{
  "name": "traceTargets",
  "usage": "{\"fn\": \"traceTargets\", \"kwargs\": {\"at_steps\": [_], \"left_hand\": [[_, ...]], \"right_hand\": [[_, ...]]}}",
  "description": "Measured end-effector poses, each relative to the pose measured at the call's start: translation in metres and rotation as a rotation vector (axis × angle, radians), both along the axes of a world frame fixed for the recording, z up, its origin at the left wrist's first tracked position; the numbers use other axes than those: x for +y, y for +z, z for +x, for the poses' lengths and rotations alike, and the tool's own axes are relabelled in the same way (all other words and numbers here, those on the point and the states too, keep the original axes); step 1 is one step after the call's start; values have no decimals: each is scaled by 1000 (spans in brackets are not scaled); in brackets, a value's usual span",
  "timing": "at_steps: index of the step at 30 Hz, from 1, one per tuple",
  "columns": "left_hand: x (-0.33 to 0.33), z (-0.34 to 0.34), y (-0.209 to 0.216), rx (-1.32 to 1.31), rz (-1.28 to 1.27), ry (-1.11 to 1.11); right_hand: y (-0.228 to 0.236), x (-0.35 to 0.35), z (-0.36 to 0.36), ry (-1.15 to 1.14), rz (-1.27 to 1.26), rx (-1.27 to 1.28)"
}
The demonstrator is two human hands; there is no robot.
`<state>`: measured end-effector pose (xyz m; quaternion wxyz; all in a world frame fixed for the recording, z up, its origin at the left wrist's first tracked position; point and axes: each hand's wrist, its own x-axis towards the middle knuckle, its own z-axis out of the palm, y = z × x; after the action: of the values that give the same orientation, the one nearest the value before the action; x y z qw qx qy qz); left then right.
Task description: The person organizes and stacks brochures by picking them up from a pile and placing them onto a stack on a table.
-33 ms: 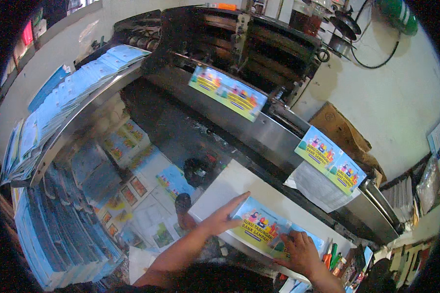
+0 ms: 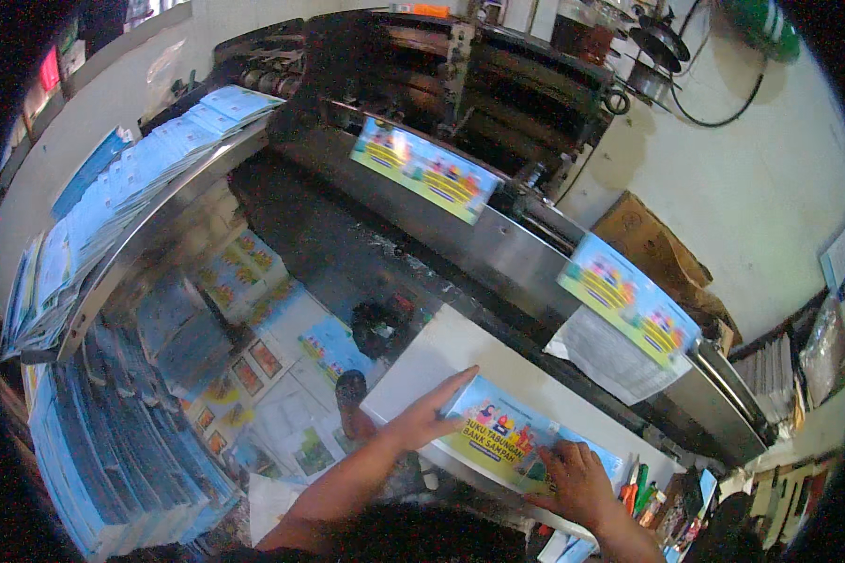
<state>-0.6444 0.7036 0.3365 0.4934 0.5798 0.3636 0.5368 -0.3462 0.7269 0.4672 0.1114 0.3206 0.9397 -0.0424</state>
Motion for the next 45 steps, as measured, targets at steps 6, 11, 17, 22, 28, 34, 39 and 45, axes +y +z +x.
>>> {"fn": "traceTargets", "kwargs": {"at_steps": [6,11,17,22,28,34,39,45], "left_hand": [[2,1,-4,-113,-61,-39],[1,0,-10,-165,32,-32],[1,-2,-21,-181,43,-40],[-2,2,-1,274,71,78],[0,7,-5,146,12,80],[1,-1,6,197,-1,92],[19,4,11,225,78,23],[19,-1,6,45,-8,-22]], "right_hand": [[14,2,-2,-47,-156,84],[73,37,-2,-55,-164,193],[116,160,24,-394,594,471],[109,205,21,-68,992,542],[26,203,44,-88,614,328],[30,102,15,-185,192,344],[23,-14,-11,-7,10,75],[0,-8,-5,-58,-147,159]]}}
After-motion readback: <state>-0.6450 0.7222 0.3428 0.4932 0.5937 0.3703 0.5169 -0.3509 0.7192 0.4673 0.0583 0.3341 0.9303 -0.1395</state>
